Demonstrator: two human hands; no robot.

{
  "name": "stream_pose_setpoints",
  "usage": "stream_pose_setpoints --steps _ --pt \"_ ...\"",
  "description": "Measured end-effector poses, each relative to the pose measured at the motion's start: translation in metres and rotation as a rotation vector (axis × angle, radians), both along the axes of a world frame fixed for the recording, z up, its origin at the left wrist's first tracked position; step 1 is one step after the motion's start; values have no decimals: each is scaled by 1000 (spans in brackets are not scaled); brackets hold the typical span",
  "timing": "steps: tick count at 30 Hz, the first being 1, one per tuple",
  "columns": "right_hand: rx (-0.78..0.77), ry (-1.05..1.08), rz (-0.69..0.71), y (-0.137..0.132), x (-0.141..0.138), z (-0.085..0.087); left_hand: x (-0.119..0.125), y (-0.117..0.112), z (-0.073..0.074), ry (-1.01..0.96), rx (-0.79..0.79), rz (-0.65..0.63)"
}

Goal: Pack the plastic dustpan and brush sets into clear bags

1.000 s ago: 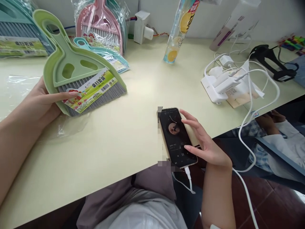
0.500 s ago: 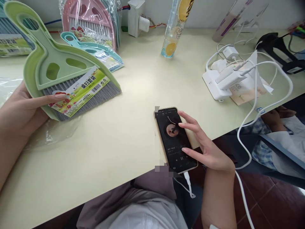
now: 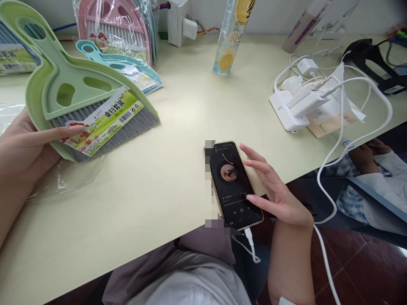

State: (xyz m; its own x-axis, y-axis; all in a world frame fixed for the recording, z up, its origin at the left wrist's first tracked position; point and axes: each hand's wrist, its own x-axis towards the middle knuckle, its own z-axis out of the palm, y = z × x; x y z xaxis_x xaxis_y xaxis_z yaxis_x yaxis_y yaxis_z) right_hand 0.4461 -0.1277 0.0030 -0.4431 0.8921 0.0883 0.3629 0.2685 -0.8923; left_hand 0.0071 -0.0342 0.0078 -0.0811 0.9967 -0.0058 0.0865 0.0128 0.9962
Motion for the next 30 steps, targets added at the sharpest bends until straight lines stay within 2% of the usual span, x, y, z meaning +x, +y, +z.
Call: stream_pose_setpoints --steps 12,30 --pt "-18 56 -57 -2 -4 -2 -2 0 0 13 -25 4" --pt "15 9 15 0 0 0 -2 0 0 13 0 -11"
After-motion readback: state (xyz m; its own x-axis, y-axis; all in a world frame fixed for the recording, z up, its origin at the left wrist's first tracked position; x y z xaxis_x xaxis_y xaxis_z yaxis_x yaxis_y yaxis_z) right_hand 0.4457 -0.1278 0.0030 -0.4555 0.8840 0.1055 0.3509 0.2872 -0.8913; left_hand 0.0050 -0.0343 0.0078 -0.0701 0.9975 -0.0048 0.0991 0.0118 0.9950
